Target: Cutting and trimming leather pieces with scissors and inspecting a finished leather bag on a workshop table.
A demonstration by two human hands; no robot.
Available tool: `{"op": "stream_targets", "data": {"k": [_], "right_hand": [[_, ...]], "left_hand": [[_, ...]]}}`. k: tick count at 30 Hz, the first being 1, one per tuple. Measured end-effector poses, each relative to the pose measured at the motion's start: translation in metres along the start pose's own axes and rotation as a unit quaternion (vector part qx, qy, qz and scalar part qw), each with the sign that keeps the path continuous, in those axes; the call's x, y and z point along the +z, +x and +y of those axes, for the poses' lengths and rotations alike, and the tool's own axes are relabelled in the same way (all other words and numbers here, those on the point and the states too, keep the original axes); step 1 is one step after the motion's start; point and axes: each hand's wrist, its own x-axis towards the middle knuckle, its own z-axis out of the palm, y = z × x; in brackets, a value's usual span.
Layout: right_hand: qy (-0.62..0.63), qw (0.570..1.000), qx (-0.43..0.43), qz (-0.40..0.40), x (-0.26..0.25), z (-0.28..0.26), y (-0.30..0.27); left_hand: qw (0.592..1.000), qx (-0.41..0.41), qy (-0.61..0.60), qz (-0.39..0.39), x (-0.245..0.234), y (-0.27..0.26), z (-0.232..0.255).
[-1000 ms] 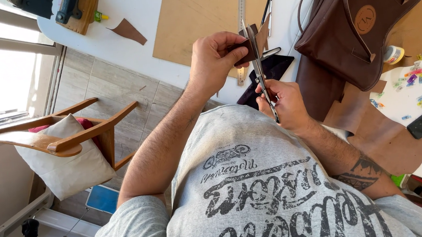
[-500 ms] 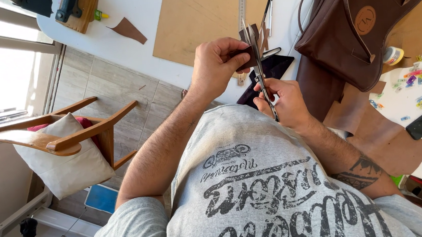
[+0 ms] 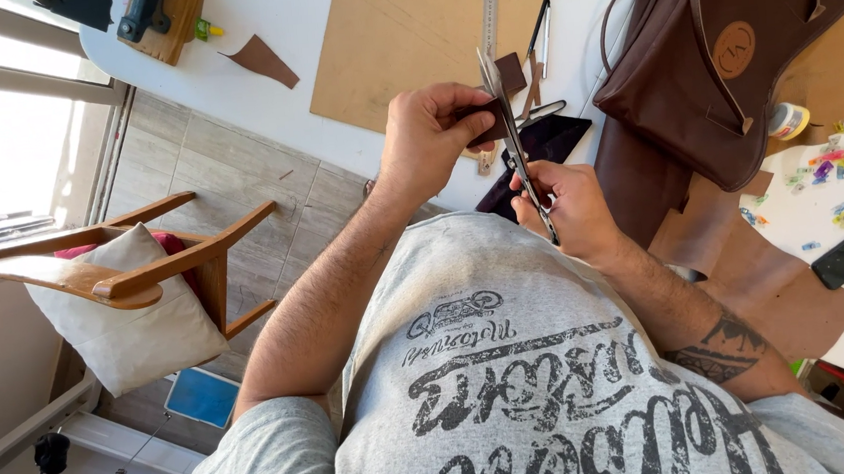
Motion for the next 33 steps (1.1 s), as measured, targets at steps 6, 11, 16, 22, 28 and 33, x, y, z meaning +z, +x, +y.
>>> {"op": "stream_targets", "data": {"k": [6, 11, 16, 22, 28, 33], "right_hand": [[-0.031, 0.999, -0.020, -0.004, 0.002, -0.004, 0.005], [-0.034, 0.999, -0.007, -0.004, 0.008, 0.008, 0.003], [-0.025, 1.000, -0.005, 0.008, 0.013, 0.011, 0.003], [0.078, 0.995, -0.008, 0.055, 0.013, 0.004, 0.007], [0.056, 0.992, 0.021, 0.113, 0.019, 0.021, 0.001], [0.013, 0.989, 0.069, 0.129, 0.024, 0.015, -0.010]], "left_hand": [[1.000, 0.000, -0.001, -0.007, -0.002, -0.001, 0.001], [1.000, -0.004, -0.006, -0.003, -0.008, -0.002, 0.001], [1.000, -0.013, -0.012, 0.011, -0.016, -0.005, -0.003], [0.999, -0.035, -0.029, 0.024, -0.012, -0.018, -0.030], [0.989, -0.130, -0.064, 0.005, 0.020, -0.045, -0.075], [0.988, -0.151, -0.027, 0.024, 0.016, -0.045, -0.092]]}}
